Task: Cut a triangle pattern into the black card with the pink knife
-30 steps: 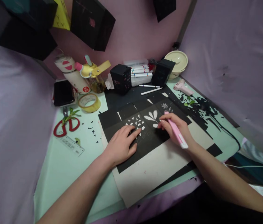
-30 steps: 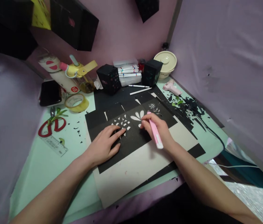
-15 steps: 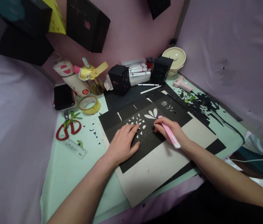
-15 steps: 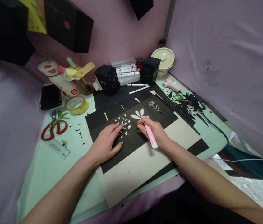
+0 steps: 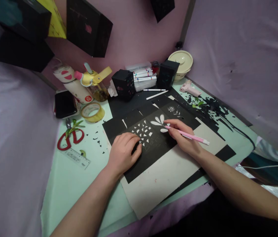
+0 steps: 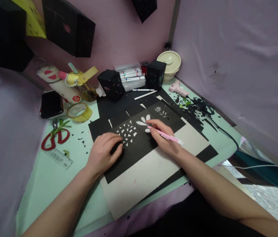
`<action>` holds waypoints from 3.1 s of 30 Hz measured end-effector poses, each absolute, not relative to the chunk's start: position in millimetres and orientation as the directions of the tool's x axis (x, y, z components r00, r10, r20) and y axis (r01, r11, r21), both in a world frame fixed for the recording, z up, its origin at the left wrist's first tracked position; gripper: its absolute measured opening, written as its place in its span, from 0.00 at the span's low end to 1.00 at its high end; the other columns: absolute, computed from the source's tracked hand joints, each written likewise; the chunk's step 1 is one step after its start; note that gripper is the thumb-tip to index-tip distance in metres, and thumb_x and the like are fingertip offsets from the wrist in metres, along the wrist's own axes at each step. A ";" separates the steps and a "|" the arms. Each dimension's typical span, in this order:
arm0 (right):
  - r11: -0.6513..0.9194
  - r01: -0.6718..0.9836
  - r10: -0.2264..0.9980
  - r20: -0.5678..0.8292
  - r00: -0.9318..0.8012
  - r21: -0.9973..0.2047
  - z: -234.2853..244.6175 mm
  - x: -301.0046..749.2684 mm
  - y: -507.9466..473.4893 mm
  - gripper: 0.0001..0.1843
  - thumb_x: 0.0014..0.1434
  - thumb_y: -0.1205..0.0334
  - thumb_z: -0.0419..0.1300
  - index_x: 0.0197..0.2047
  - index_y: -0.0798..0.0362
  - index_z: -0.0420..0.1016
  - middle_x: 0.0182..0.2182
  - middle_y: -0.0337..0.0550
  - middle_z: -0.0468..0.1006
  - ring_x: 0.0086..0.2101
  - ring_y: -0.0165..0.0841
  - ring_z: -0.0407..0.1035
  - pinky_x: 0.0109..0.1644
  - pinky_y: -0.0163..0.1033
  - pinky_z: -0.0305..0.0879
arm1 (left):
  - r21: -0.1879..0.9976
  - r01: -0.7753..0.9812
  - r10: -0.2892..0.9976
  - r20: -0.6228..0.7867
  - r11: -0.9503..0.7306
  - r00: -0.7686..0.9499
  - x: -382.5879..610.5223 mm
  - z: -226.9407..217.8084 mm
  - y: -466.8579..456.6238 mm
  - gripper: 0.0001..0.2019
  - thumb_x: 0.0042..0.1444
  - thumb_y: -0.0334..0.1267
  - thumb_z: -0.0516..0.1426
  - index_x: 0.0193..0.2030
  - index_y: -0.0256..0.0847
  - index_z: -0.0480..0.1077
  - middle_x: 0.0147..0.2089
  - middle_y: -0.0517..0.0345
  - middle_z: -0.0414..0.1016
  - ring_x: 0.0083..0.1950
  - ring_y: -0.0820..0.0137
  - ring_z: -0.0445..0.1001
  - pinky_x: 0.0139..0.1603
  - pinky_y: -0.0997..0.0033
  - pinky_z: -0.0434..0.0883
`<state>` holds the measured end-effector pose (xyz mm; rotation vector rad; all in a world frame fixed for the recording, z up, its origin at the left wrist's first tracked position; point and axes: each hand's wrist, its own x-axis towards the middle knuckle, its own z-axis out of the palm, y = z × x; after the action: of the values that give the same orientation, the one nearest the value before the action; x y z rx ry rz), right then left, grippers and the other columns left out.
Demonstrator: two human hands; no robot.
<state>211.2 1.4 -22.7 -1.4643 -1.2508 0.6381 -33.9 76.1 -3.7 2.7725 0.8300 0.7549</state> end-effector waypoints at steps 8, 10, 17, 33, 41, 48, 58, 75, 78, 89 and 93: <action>-0.001 0.209 0.930 0.076 0.360 -0.978 -13.3 217.7 6.1 0.12 0.56 0.56 0.67 0.43 0.50 0.80 0.37 0.42 0.81 0.35 0.33 0.72 0.36 0.37 0.65 | 0.250 0.306 0.385 0.393 -0.918 0.835 -32.6 -3.2 71.3 0.10 0.65 0.35 0.52 0.48 0.37 0.73 0.48 0.48 0.78 0.49 0.61 0.73 0.45 0.60 0.70; -0.022 0.157 0.938 0.033 0.345 -0.987 -12.1 220.4 8.0 0.15 0.54 0.54 0.68 0.44 0.50 0.81 0.34 0.41 0.81 0.31 0.32 0.71 0.32 0.36 0.63 | 0.252 0.256 0.333 0.338 -0.933 0.880 -31.4 -4.6 69.2 0.12 0.65 0.36 0.53 0.51 0.36 0.73 0.53 0.47 0.77 0.52 0.59 0.72 0.48 0.58 0.70; -0.118 0.203 0.961 -0.060 0.271 -0.972 1.1 225.2 17.6 0.13 0.54 0.53 0.68 0.38 0.53 0.81 0.26 0.39 0.78 0.24 0.28 0.66 0.25 0.34 0.59 | 0.307 0.239 0.309 0.204 -0.921 0.929 -30.7 -7.1 69.0 0.17 0.65 0.39 0.54 0.57 0.37 0.71 0.61 0.47 0.73 0.62 0.55 0.68 0.57 0.51 0.68; 0.080 0.373 0.996 0.089 0.005 -0.924 -11.6 215.2 39.4 0.10 0.55 0.63 0.65 0.24 0.51 0.69 0.24 0.37 0.77 0.25 0.30 0.69 0.28 0.35 0.64 | 0.384 0.236 0.316 0.160 -0.893 0.935 -30.8 -9.2 73.2 0.18 0.63 0.41 0.55 0.57 0.38 0.69 0.62 0.51 0.71 0.64 0.54 0.66 0.58 0.51 0.66; 0.297 0.422 0.948 0.318 -0.022 -0.856 -9.7 201.1 27.7 0.10 0.55 0.71 0.65 0.27 0.50 0.70 0.22 0.37 0.75 0.24 0.31 0.72 0.27 0.36 0.68 | 0.384 0.247 0.332 0.173 -0.890 0.927 -31.9 -12.6 71.0 0.19 0.65 0.42 0.53 0.60 0.37 0.68 0.64 0.53 0.69 0.63 0.57 0.66 0.60 0.53 0.63; 0.306 0.423 0.949 0.308 -0.066 -0.853 -13.3 200.1 26.9 0.10 0.54 0.74 0.64 0.29 0.50 0.70 0.23 0.37 0.74 0.25 0.31 0.72 0.28 0.36 0.69 | 0.417 0.251 0.350 0.180 -0.874 0.919 -31.3 -14.5 68.9 0.19 0.66 0.42 0.53 0.59 0.36 0.68 0.61 0.51 0.71 0.59 0.58 0.67 0.55 0.56 0.65; 0.142 0.409 0.982 0.182 0.059 -0.901 -1.1 197.5 7.0 0.08 0.56 0.72 0.63 0.31 0.51 0.70 0.26 0.38 0.75 0.26 0.29 0.71 0.29 0.34 0.67 | 0.484 0.242 0.339 0.123 -0.841 0.933 -28.2 -14.6 61.1 0.22 0.64 0.41 0.55 0.63 0.34 0.65 0.64 0.50 0.68 0.57 0.56 0.63 0.56 0.56 0.65; 0.051 0.489 0.986 0.122 0.113 -0.871 -16.6 199.5 -0.4 0.06 0.56 0.66 0.65 0.29 0.51 0.72 0.26 0.38 0.78 0.27 0.30 0.73 0.30 0.35 0.68 | 0.478 0.245 0.325 0.091 -0.843 0.941 -23.1 -13.5 56.8 0.24 0.61 0.40 0.58 0.62 0.34 0.65 0.64 0.48 0.66 0.49 0.58 0.63 0.50 0.55 0.66; 0.055 0.480 0.986 0.125 0.114 -0.876 -15.5 198.4 0.0 0.06 0.56 0.67 0.64 0.29 0.51 0.72 0.26 0.37 0.78 0.26 0.29 0.72 0.30 0.34 0.68 | 0.477 0.245 0.324 0.089 -0.844 0.942 -23.2 -14.1 57.1 0.24 0.61 0.40 0.58 0.62 0.34 0.66 0.64 0.48 0.66 0.50 0.57 0.63 0.51 0.55 0.66; 0.027 0.493 0.990 0.093 0.110 -0.870 -11.0 196.9 3.1 0.06 0.56 0.65 0.65 0.29 0.51 0.72 0.25 0.38 0.78 0.26 0.29 0.72 0.29 0.34 0.68 | 0.503 0.220 0.323 0.127 -0.836 0.938 -22.9 -14.6 59.4 0.21 0.61 0.38 0.58 0.59 0.31 0.68 0.62 0.45 0.68 0.50 0.57 0.65 0.50 0.54 0.69; 0.013 0.493 0.991 0.078 0.111 -0.870 -11.1 197.1 3.5 0.07 0.56 0.64 0.64 0.28 0.51 0.72 0.25 0.38 0.78 0.25 0.30 0.72 0.29 0.34 0.67 | 0.504 0.216 0.323 0.134 -0.836 0.937 -22.7 -14.0 59.5 0.21 0.61 0.38 0.58 0.58 0.31 0.68 0.61 0.44 0.69 0.50 0.57 0.66 0.49 0.54 0.70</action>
<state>197.1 3.5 -11.1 -1.5933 -1.4915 0.7889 -22.7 59.5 -14.0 2.5945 0.3856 0.2928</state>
